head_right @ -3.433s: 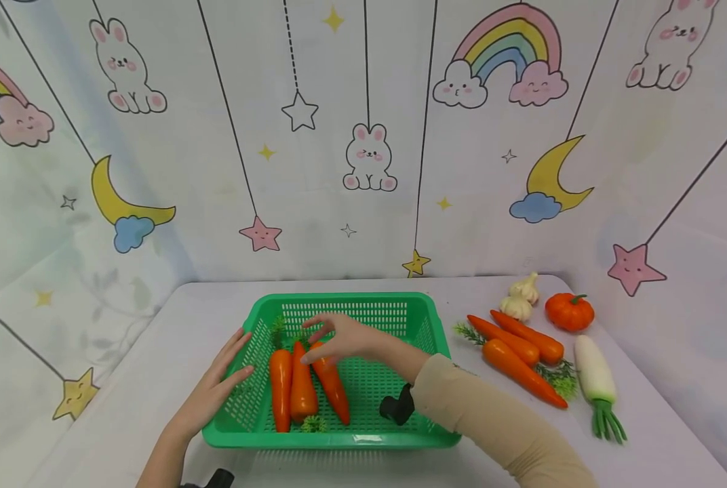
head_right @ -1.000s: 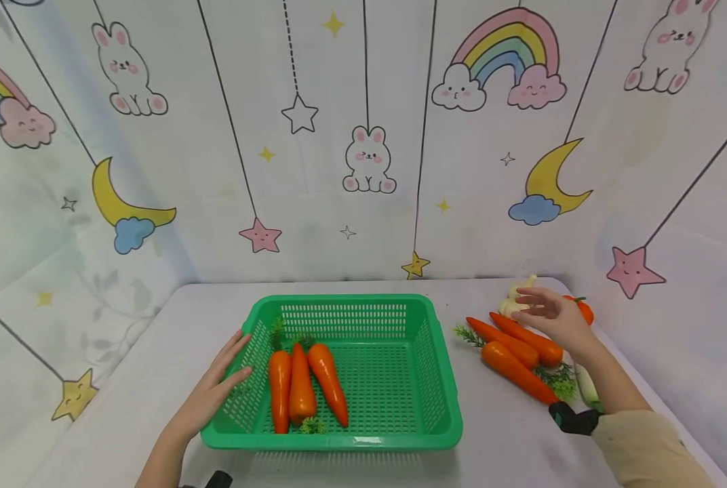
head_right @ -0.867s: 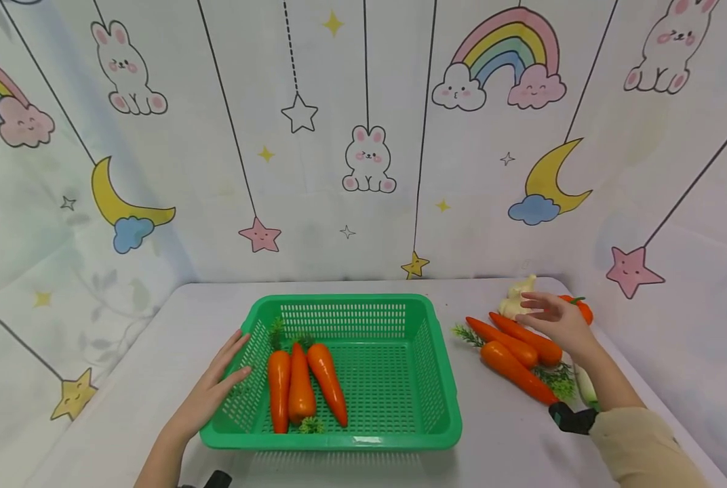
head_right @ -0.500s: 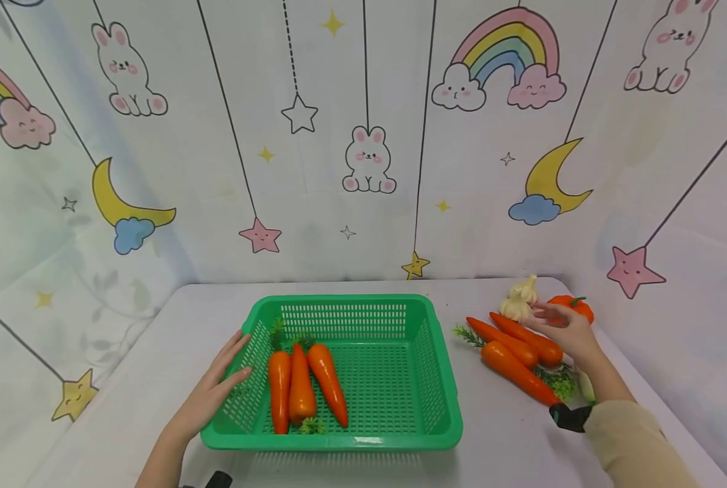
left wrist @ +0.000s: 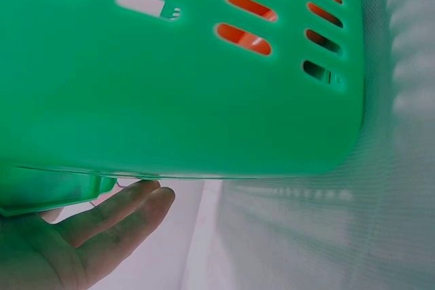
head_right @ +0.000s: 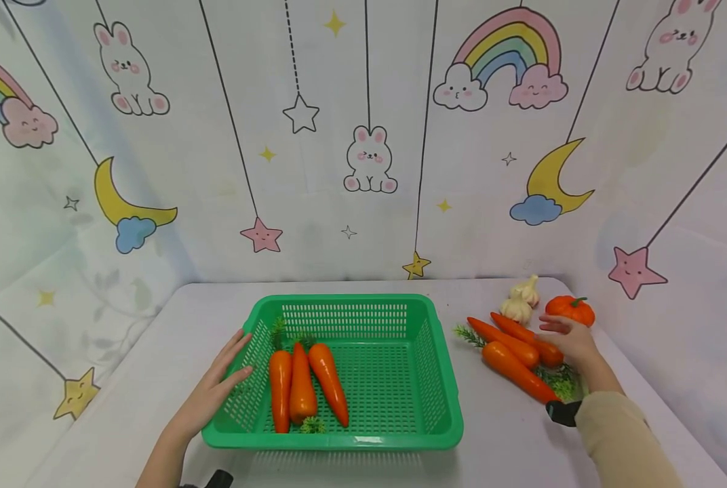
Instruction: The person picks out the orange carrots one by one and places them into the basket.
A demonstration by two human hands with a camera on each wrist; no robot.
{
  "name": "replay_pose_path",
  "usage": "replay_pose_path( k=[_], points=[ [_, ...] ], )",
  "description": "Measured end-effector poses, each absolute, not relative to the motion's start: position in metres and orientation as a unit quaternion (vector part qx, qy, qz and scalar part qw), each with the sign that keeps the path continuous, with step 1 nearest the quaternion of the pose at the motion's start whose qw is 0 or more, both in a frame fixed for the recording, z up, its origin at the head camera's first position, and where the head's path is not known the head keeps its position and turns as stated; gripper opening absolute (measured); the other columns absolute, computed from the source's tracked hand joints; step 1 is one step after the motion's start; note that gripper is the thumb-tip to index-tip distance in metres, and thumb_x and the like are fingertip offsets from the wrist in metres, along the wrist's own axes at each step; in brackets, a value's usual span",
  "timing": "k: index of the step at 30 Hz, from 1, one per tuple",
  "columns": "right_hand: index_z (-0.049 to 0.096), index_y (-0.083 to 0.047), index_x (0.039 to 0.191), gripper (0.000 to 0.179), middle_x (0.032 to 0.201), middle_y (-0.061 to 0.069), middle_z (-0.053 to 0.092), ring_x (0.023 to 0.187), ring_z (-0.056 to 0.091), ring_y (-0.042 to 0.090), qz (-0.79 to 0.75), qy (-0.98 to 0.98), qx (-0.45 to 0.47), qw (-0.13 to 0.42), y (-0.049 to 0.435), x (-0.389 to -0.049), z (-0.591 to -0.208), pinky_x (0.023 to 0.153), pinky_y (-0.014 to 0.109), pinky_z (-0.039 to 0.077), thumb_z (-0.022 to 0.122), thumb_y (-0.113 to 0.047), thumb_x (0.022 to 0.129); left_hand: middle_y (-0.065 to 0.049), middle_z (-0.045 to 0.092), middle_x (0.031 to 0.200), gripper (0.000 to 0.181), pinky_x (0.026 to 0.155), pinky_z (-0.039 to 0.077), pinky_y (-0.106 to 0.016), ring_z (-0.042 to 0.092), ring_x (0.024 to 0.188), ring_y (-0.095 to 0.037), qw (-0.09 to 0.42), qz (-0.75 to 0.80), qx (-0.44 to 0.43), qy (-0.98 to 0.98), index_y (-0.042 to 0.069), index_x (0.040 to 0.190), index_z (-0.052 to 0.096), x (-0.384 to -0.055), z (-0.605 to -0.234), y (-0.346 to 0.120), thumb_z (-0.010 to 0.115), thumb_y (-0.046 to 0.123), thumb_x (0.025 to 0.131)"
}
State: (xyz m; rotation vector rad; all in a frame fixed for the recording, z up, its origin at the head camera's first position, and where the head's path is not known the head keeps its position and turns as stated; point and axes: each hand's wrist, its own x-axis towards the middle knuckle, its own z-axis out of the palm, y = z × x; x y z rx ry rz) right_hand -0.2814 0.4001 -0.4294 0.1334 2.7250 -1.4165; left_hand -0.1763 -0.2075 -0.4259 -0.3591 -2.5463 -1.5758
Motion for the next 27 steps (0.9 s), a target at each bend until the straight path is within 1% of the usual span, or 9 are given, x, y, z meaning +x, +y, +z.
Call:
replay_pose_path(
  k=[1, 3, 5, 7, 10, 14, 17, 22, 27],
  points=[
    [0.031, 0.009, 0.136, 0.071, 0.13, 0.033, 0.04, 0.076, 0.051, -0.001, -0.459, 0.887, 0.041, 0.039, 0.401, -0.282, -0.43, 0.063, 0.02, 0.048, 0.063, -0.03, 0.086, -0.01, 0.008, 0.152, 0.055, 0.097, 0.009, -0.07, 0.003, 0.137, -0.036, 0.063, -0.521, -0.119, -0.843, 0.013, 0.145, 0.027, -0.176, -0.426, -0.208, 0.05, 0.021, 0.095],
    [0.03, 0.012, 0.135, 0.07, 0.13, 0.033, 0.041, 0.086, 0.053, 0.003, -0.448, 0.892, 0.033, 0.051, 0.403, -0.284, -0.432, 0.071, 0.022, 0.05, 0.063, -0.028, 0.087, -0.01, 0.008, 0.152, 0.055, 0.097, 0.009, -0.07, 0.003, 0.137, -0.036, 0.063, -0.521, -0.117, -0.843, 0.013, 0.145, 0.027, -0.176, -0.426, -0.208, 0.049, 0.022, 0.095],
    [0.031, 0.014, 0.133, 0.068, 0.128, 0.034, 0.042, 0.093, 0.057, 0.018, -0.435, 0.898, 0.027, 0.06, 0.406, -0.286, -0.435, 0.075, 0.028, 0.051, 0.062, -0.026, 0.088, -0.01, 0.008, 0.152, 0.055, 0.097, 0.009, -0.07, 0.003, 0.137, -0.036, 0.062, -0.521, -0.117, -0.843, 0.013, 0.145, 0.027, -0.176, -0.426, -0.208, 0.049, 0.022, 0.095],
    [0.033, 0.015, 0.131, 0.066, 0.125, 0.035, 0.044, 0.101, 0.055, 0.033, -0.421, 0.904, 0.021, 0.065, 0.408, -0.287, -0.438, 0.079, 0.035, 0.051, 0.062, -0.025, 0.088, -0.01, 0.007, 0.152, 0.055, 0.097, 0.009, -0.07, 0.002, 0.137, -0.036, 0.061, -0.521, -0.116, -0.843, 0.013, 0.145, 0.027, -0.176, -0.426, -0.208, 0.049, 0.022, 0.095],
    [0.035, 0.016, 0.129, 0.065, 0.119, 0.035, 0.049, 0.107, 0.049, 0.044, -0.409, 0.91, 0.018, 0.071, 0.411, -0.288, -0.439, 0.084, 0.045, 0.048, 0.063, -0.025, 0.087, -0.01, 0.007, 0.152, 0.056, 0.097, 0.009, -0.07, 0.002, 0.137, -0.036, 0.06, -0.521, -0.116, -0.844, 0.013, 0.145, 0.027, -0.176, -0.426, -0.208, 0.049, 0.022, 0.095],
    [0.037, 0.015, 0.128, 0.065, 0.108, 0.028, 0.059, 0.104, 0.051, 0.043, -0.419, 0.904, 0.032, 0.082, 0.411, -0.288, -0.44, 0.086, 0.05, 0.044, 0.064, -0.027, 0.086, -0.009, 0.007, 0.152, 0.056, 0.097, 0.008, -0.07, 0.002, 0.137, -0.036, 0.06, -0.521, -0.116, -0.844, 0.013, 0.145, 0.026, -0.177, -0.426, -0.207, 0.049, 0.022, 0.095],
    [0.039, 0.014, 0.128, 0.066, 0.105, 0.024, 0.063, 0.104, 0.051, 0.041, -0.425, 0.901, 0.039, 0.082, 0.412, -0.287, -0.442, 0.087, 0.05, 0.043, 0.064, -0.029, 0.086, -0.009, 0.007, 0.152, 0.056, 0.097, 0.008, -0.07, 0.002, 0.137, -0.036, 0.06, -0.521, -0.117, -0.844, 0.013, 0.145, 0.026, -0.177, -0.426, -0.208, 0.049, 0.022, 0.095],
    [0.041, 0.014, 0.127, 0.066, 0.113, 0.028, 0.058, 0.107, 0.048, 0.043, -0.421, 0.903, 0.029, 0.078, 0.411, -0.284, -0.441, 0.086, 0.048, 0.044, 0.064, -0.032, 0.086, -0.009, 0.007, 0.152, 0.056, 0.097, 0.008, -0.07, 0.002, 0.137, -0.036, 0.062, -0.522, -0.118, -0.843, 0.014, 0.145, 0.027, -0.177, -0.426, -0.208, 0.049, 0.022, 0.095],
    [0.04, 0.016, 0.127, 0.064, 0.119, 0.033, 0.051, 0.097, 0.058, 0.027, -0.422, 0.903, 0.007, 0.078, 0.409, -0.281, -0.438, 0.079, 0.036, 0.051, 0.063, -0.029, 0.087, -0.009, 0.008, 0.152, 0.055, 0.097, 0.008, -0.07, 0.002, 0.137, -0.036, 0.061, -0.52, -0.118, -0.844, 0.014, 0.145, 0.027, -0.176, -0.426, -0.208, 0.049, 0.022, 0.095]
  ],
)
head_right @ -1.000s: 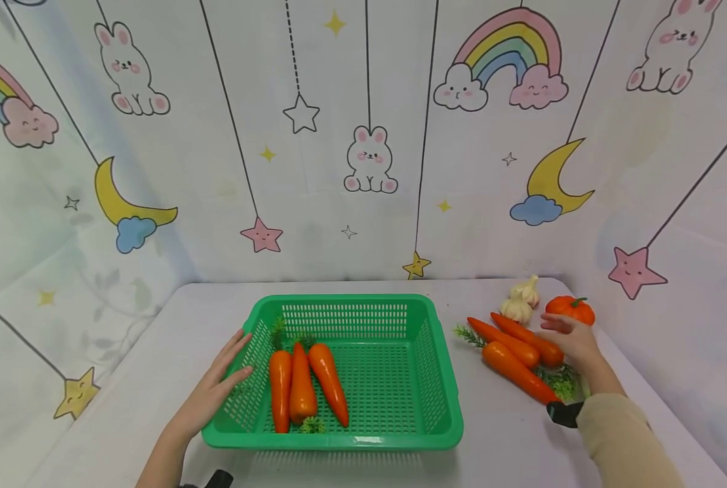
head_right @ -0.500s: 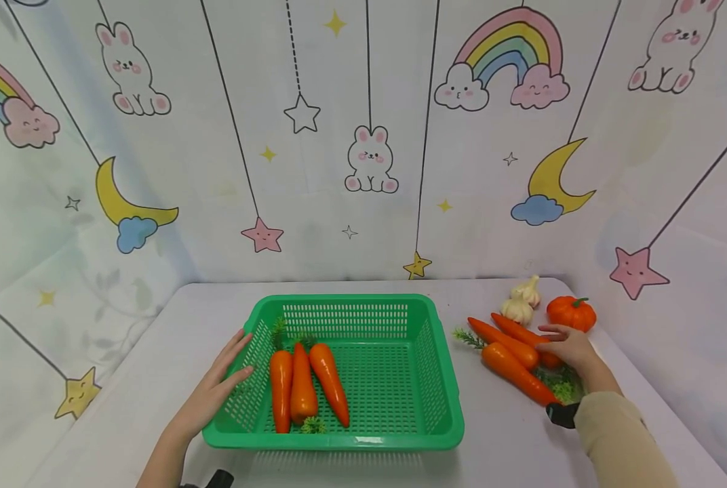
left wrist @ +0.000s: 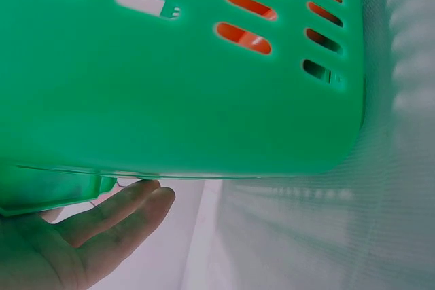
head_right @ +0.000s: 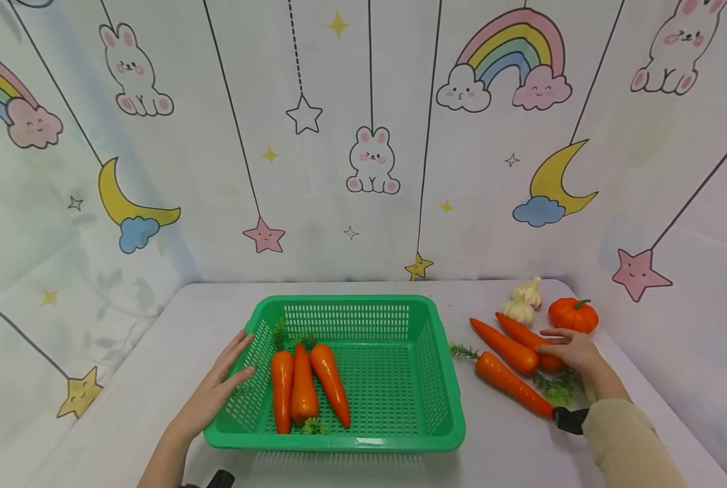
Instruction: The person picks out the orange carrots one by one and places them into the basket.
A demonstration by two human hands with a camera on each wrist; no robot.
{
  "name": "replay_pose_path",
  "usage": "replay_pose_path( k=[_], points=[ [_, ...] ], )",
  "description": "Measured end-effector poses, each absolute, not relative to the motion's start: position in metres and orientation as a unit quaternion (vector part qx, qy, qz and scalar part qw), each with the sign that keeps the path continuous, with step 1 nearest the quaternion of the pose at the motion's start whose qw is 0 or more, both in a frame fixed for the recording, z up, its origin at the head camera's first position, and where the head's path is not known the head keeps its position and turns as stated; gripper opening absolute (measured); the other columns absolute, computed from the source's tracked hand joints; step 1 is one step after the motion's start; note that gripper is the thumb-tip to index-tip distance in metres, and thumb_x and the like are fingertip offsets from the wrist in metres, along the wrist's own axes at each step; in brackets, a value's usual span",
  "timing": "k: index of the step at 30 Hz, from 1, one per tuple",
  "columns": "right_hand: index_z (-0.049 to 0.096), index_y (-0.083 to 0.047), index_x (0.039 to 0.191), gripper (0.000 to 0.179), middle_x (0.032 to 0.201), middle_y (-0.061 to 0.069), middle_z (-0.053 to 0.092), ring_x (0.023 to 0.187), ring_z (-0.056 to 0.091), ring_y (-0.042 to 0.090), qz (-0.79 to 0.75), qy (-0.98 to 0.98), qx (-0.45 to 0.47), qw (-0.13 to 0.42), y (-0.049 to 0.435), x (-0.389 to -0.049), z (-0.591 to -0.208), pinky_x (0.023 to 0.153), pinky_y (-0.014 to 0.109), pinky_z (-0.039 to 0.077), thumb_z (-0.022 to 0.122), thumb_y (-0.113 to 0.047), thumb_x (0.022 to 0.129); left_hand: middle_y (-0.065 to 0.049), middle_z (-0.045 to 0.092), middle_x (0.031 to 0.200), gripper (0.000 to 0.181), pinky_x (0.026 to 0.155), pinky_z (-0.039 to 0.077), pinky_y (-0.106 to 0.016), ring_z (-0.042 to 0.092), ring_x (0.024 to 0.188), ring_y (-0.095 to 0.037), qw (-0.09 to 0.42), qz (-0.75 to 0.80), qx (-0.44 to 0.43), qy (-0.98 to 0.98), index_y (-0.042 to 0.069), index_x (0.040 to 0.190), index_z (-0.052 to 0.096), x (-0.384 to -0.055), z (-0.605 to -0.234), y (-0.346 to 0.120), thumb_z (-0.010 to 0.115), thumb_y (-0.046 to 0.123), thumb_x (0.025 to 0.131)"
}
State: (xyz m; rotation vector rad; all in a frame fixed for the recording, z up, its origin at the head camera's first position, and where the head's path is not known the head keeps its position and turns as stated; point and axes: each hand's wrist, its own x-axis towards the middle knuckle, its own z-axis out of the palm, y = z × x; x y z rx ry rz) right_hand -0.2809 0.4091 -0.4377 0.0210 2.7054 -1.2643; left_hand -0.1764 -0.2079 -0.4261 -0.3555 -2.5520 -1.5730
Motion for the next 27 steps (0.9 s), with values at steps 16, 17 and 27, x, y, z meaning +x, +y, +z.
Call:
replay_pose_path(
  k=[16, 17, 27],
  points=[
    [0.042, 0.013, 0.127, 0.061, 0.122, 0.039, 0.043, 0.108, 0.044, 0.05, -0.362, 0.931, -0.049, 0.02, 0.385, -0.268, -0.396, 0.078, 0.048, 0.049, 0.061, -0.03, 0.088, -0.009, 0.008, 0.152, 0.056, 0.097, 0.009, -0.07, 0.002, 0.137, -0.036, 0.062, -0.518, -0.12, -0.844, 0.013, 0.145, 0.027, -0.178, -0.427, -0.208, 0.049, 0.022, 0.095],
    [0.042, 0.013, 0.127, 0.061, 0.122, 0.039, 0.044, 0.107, 0.044, 0.049, -0.362, 0.93, -0.052, 0.018, 0.382, -0.268, -0.393, 0.077, 0.047, 0.05, 0.061, -0.03, 0.088, -0.009, 0.008, 0.152, 0.056, 0.097, 0.009, -0.07, 0.002, 0.137, -0.036, 0.062, -0.518, -0.12, -0.845, 0.013, 0.145, 0.027, -0.178, -0.427, -0.208, 0.049, 0.022, 0.095],
    [0.044, 0.008, 0.128, 0.061, 0.121, 0.034, 0.049, 0.105, 0.05, 0.044, -0.355, 0.931, -0.088, 0.003, 0.348, -0.269, -0.362, 0.071, 0.032, 0.053, 0.063, -0.032, 0.087, -0.009, 0.008, 0.152, 0.056, 0.097, 0.009, -0.07, 0.002, 0.137, -0.036, 0.061, -0.519, -0.118, -0.845, 0.013, 0.145, 0.027, -0.177, -0.426, -0.208, 0.049, 0.022, 0.095]
  ],
)
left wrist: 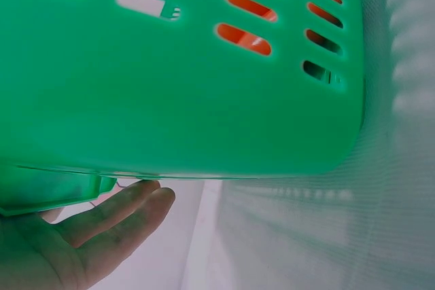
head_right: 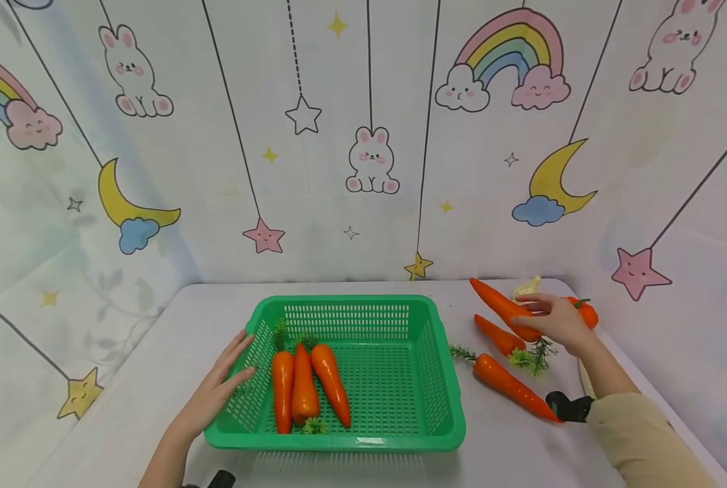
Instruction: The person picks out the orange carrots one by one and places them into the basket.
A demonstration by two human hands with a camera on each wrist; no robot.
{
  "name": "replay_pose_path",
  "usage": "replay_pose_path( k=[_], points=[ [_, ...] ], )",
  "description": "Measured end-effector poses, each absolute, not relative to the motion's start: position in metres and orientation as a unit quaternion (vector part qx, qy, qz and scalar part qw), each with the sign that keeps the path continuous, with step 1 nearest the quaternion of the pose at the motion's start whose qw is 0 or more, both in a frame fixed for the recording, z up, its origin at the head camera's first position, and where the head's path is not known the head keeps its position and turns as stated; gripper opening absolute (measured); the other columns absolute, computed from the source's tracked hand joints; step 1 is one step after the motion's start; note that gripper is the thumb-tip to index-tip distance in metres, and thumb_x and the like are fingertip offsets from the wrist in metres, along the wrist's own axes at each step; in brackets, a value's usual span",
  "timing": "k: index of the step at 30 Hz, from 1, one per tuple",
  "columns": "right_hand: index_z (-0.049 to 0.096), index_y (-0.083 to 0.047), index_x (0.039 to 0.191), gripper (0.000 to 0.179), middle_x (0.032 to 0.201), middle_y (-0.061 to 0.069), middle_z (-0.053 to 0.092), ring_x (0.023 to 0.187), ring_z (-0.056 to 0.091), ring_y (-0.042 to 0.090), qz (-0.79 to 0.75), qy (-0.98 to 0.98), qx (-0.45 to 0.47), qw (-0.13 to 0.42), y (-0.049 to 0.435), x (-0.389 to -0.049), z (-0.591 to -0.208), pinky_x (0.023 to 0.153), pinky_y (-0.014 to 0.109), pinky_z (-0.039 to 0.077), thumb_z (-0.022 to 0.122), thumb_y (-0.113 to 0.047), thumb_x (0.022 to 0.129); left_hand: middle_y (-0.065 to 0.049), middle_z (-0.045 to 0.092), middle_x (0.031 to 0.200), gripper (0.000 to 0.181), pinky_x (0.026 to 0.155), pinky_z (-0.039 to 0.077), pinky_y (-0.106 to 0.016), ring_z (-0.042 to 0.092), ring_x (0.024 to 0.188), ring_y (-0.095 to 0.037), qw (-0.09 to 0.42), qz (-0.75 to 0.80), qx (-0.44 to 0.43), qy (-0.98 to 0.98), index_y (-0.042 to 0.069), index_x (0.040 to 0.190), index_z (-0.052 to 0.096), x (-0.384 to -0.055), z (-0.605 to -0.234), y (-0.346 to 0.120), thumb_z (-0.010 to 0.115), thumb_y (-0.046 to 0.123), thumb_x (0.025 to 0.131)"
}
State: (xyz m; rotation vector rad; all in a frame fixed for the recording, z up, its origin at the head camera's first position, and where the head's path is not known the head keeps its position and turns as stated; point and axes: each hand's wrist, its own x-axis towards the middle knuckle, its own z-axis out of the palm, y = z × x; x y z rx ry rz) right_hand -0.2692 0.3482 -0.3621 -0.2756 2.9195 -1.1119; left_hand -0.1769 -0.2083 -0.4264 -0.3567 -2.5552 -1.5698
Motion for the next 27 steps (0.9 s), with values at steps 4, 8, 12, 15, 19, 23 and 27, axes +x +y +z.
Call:
replay_pose_path(
  k=[4, 8, 12, 15, 19, 23, 27],
  points=[
    [0.043, 0.006, 0.13, 0.062, 0.122, 0.033, 0.047, 0.106, 0.049, 0.044, -0.359, 0.928, -0.095, 0.008, 0.333, -0.267, -0.352, 0.073, 0.035, 0.052, 0.062, -0.033, 0.087, -0.009, 0.008, 0.152, 0.055, 0.097, 0.009, -0.07, 0.002, 0.137, -0.036, 0.062, -0.519, -0.119, -0.844, 0.012, 0.145, 0.027, -0.177, -0.427, -0.208, 0.049, 0.022, 0.095],
    [0.043, 0.005, 0.131, 0.062, 0.123, 0.032, 0.047, 0.106, 0.049, 0.043, -0.366, 0.925, -0.104, 0.009, 0.319, -0.264, -0.342, 0.073, 0.037, 0.052, 0.063, -0.033, 0.086, -0.01, 0.007, 0.152, 0.056, 0.097, 0.009, -0.07, 0.002, 0.137, -0.037, 0.062, -0.519, -0.12, -0.844, 0.011, 0.145, 0.027, -0.178, -0.427, -0.208, 0.049, 0.022, 0.095],
    [0.044, 0.005, 0.13, 0.06, 0.122, 0.032, 0.048, 0.105, 0.051, 0.043, -0.368, 0.922, -0.118, 0.003, 0.306, -0.261, -0.334, 0.071, 0.034, 0.052, 0.063, -0.031, 0.086, -0.009, 0.007, 0.152, 0.056, 0.097, 0.009, -0.07, 0.002, 0.137, -0.037, 0.062, -0.517, -0.121, -0.845, 0.011, 0.145, 0.027, -0.179, -0.428, -0.209, 0.049, 0.021, 0.095],
    [0.045, 0.005, 0.129, 0.058, 0.121, 0.031, 0.05, 0.104, 0.051, 0.042, -0.369, 0.921, -0.128, -0.005, 0.298, -0.261, -0.33, 0.071, 0.032, 0.052, 0.064, -0.029, 0.086, -0.009, 0.007, 0.152, 0.056, 0.097, 0.009, -0.07, 0.002, 0.137, -0.036, 0.062, -0.518, -0.121, -0.845, 0.011, 0.145, 0.027, -0.179, -0.428, -0.209, 0.049, 0.022, 0.095],
    [0.047, 0.006, 0.128, 0.057, 0.119, 0.03, 0.052, 0.102, 0.053, 0.042, -0.372, 0.917, -0.141, -0.012, 0.287, -0.26, -0.326, 0.069, 0.031, 0.052, 0.065, -0.028, 0.086, -0.009, 0.007, 0.152, 0.056, 0.097, 0.009, -0.07, 0.002, 0.137, -0.036, 0.06, -0.519, -0.119, -0.844, 0.011, 0.145, 0.027, -0.179, -0.427, -0.208, 0.049, 0.023, 0.095],
    [0.048, 0.004, 0.127, 0.056, 0.118, 0.029, 0.053, 0.1, 0.055, 0.04, -0.378, 0.913, -0.15, -0.012, 0.272, -0.26, -0.32, 0.068, 0.029, 0.052, 0.066, -0.028, 0.085, -0.009, 0.007, 0.152, 0.056, 0.097, 0.009, -0.07, 0.002, 0.137, -0.036, 0.059, -0.519, -0.119, -0.844, 0.012, 0.145, 0.026, -0.179, -0.427, -0.208, 0.049, 0.022, 0.095],
    [0.049, 0.003, 0.127, 0.056, 0.118, 0.028, 0.053, 0.099, 0.056, 0.037, -0.389, 0.908, -0.159, -0.008, 0.257, -0.258, -0.317, 0.07, 0.031, 0.053, 0.066, -0.028, 0.085, -0.01, 0.007, 0.152, 0.056, 0.097, 0.009, -0.07, 0.003, 0.137, -0.036, 0.061, -0.521, -0.12, -0.843, 0.011, 0.145, 0.026, -0.179, -0.427, -0.208, 0.049, 0.021, 0.095]
  ],
)
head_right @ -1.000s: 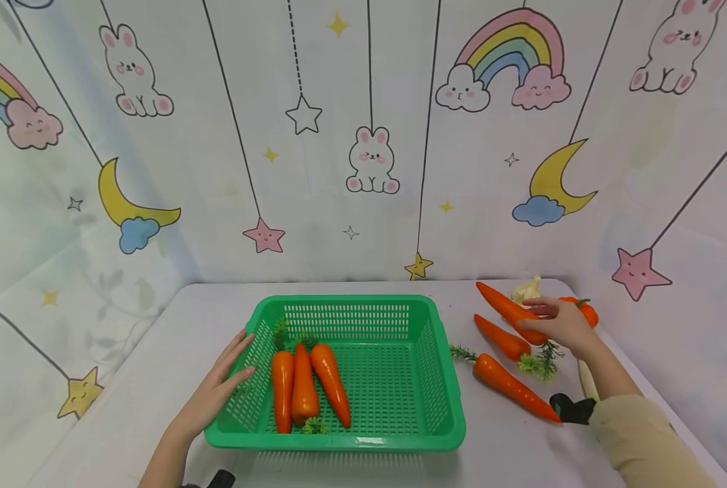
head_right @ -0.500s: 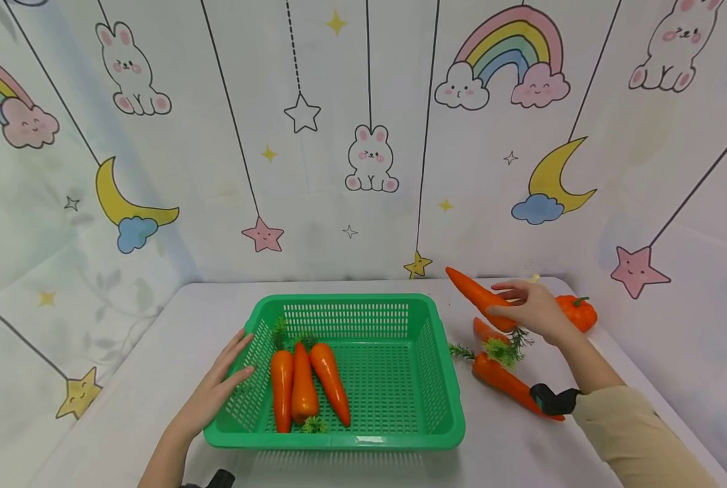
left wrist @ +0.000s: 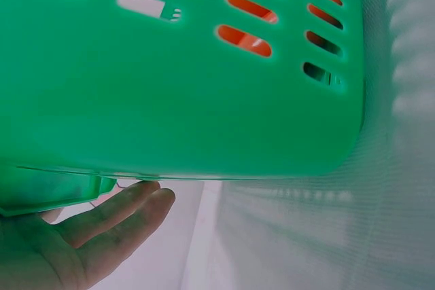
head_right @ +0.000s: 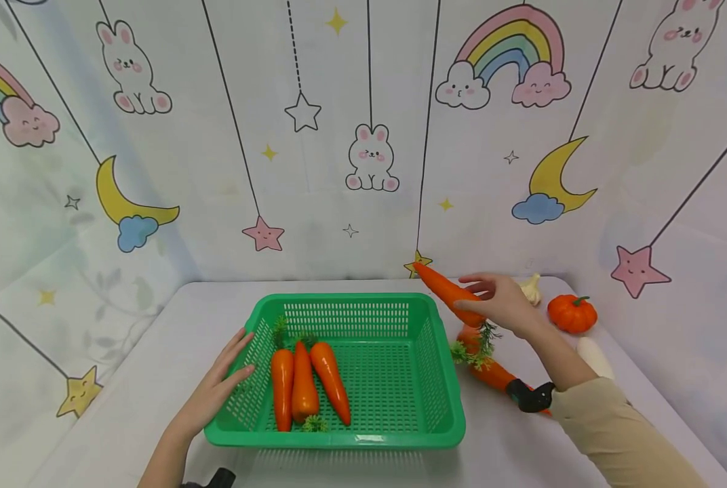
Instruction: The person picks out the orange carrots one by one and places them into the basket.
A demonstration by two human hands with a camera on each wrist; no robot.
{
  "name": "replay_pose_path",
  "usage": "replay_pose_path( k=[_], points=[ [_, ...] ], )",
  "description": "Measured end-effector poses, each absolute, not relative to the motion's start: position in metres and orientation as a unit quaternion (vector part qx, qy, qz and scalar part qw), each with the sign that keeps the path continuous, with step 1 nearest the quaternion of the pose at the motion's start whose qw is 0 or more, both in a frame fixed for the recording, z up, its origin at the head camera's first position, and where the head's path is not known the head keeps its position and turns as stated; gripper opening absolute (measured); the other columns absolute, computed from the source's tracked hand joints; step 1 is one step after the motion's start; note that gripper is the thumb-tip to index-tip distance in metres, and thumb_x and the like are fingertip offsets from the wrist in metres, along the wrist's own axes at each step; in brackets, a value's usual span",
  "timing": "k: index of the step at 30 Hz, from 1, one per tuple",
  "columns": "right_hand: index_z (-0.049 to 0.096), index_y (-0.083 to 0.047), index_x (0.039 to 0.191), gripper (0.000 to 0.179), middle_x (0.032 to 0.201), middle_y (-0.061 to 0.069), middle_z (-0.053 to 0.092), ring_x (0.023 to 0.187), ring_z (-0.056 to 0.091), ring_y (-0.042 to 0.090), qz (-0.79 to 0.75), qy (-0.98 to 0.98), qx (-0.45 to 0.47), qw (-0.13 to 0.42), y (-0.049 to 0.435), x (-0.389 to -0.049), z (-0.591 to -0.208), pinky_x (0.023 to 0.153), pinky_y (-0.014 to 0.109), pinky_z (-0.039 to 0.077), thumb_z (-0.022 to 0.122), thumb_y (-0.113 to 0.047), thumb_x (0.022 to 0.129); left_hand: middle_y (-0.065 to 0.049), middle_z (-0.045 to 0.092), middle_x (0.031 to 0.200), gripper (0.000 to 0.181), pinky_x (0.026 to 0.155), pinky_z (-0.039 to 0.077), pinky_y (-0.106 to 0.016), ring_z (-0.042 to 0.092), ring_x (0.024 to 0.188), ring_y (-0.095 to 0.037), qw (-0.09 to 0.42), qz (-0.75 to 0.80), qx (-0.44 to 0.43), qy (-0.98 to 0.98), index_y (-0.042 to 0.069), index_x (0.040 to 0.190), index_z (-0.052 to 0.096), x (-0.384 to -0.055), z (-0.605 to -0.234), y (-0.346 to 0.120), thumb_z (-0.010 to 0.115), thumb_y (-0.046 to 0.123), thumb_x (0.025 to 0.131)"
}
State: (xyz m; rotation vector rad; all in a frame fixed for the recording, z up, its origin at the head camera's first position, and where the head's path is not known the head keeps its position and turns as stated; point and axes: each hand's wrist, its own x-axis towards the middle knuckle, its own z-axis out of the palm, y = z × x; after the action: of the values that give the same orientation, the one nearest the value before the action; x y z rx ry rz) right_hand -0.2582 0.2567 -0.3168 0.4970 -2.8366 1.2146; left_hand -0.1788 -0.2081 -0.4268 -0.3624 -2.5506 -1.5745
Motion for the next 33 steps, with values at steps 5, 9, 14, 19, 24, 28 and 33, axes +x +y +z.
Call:
replay_pose_path(
  k=[5, 9, 14, 19, 24, 28, 33],
  points=[
    [0.049, 0.002, 0.127, 0.056, 0.118, 0.026, 0.054, 0.098, 0.057, 0.034, 0.401, -0.9, 0.174, -0.007, 0.237, -0.256, -0.314, 0.072, 0.036, 0.053, 0.067, -0.028, 0.084, -0.01, 0.007, 0.152, 0.057, 0.096, 0.01, -0.07, 0.003, 0.137, -0.037, 0.065, -0.522, -0.124, -0.841, 0.01, 0.145, 0.026, -0.179, -0.427, -0.208, 0.05, 0.022, 0.094],
    [0.051, 0.001, 0.126, 0.056, 0.117, 0.025, 0.055, 0.096, 0.058, 0.032, 0.397, -0.901, 0.177, -0.011, 0.224, -0.255, -0.316, 0.072, 0.036, 0.053, 0.068, -0.03, 0.083, -0.011, 0.007, 0.152, 0.056, 0.096, 0.01, -0.07, 0.003, 0.137, -0.037, 0.066, -0.523, -0.126, -0.84, 0.01, 0.145, 0.026, -0.18, -0.428, -0.208, 0.05, 0.021, 0.094],
    [0.054, 0.0, 0.123, 0.054, 0.115, 0.023, 0.057, 0.095, 0.059, 0.032, 0.399, -0.9, 0.177, -0.012, 0.211, -0.258, -0.322, 0.07, 0.034, 0.053, 0.07, -0.031, 0.081, -0.011, 0.007, 0.152, 0.056, 0.096, 0.01, -0.07, 0.003, 0.137, -0.037, 0.067, -0.524, -0.126, -0.84, 0.01, 0.145, 0.027, -0.18, -0.429, -0.208, 0.05, 0.02, 0.094],
    [0.055, -0.001, 0.122, 0.053, 0.114, 0.022, 0.057, 0.093, 0.06, 0.03, 0.414, -0.889, 0.195, -0.021, 0.2, -0.261, -0.33, 0.068, 0.032, 0.053, 0.071, -0.029, 0.08, -0.011, 0.007, 0.152, 0.056, 0.096, 0.01, -0.07, 0.003, 0.137, -0.037, 0.067, -0.524, -0.126, -0.84, 0.01, 0.144, 0.027, -0.179, -0.427, -0.207, 0.05, 0.02, 0.094],
    [0.055, -0.002, 0.123, 0.051, 0.112, 0.02, 0.058, 0.093, 0.059, 0.029, 0.42, -0.882, 0.211, -0.034, 0.186, -0.259, -0.331, 0.071, 0.034, 0.052, 0.07, -0.028, 0.081, -0.012, 0.007, 0.152, 0.057, 0.096, 0.009, -0.07, 0.002, 0.136, -0.038, 0.063, -0.521, -0.124, -0.842, 0.011, 0.144, 0.027, -0.177, -0.424, -0.205, 0.05, 0.025, 0.094],
    [0.056, 0.0, 0.121, 0.051, 0.111, 0.02, 0.059, 0.095, 0.059, 0.031, 0.414, -0.881, 0.223, -0.044, 0.173, -0.258, -0.33, 0.072, 0.035, 0.051, 0.07, -0.028, 0.081, -0.012, 0.008, 0.152, 0.058, 0.096, 0.009, -0.07, 0.002, 0.136, -0.038, 0.06, -0.517, -0.12, -0.845, 0.011, 0.145, 0.027, -0.176, -0.424, -0.205, 0.05, 0.028, 0.094],
    [0.056, -0.001, 0.121, 0.049, 0.11, 0.018, 0.059, 0.094, 0.059, 0.03, 0.413, -0.88, 0.226, -0.064, 0.155, -0.26, -0.331, 0.069, 0.034, 0.051, 0.069, -0.027, 0.082, -0.01, 0.007, 0.152, 0.057, 0.096, 0.01, -0.07, 0.003, 0.137, -0.037, 0.062, -0.513, -0.113, -0.848, 0.012, 0.145, 0.027, -0.178, -0.425, -0.207, 0.05, 0.025, 0.094]
  ],
)
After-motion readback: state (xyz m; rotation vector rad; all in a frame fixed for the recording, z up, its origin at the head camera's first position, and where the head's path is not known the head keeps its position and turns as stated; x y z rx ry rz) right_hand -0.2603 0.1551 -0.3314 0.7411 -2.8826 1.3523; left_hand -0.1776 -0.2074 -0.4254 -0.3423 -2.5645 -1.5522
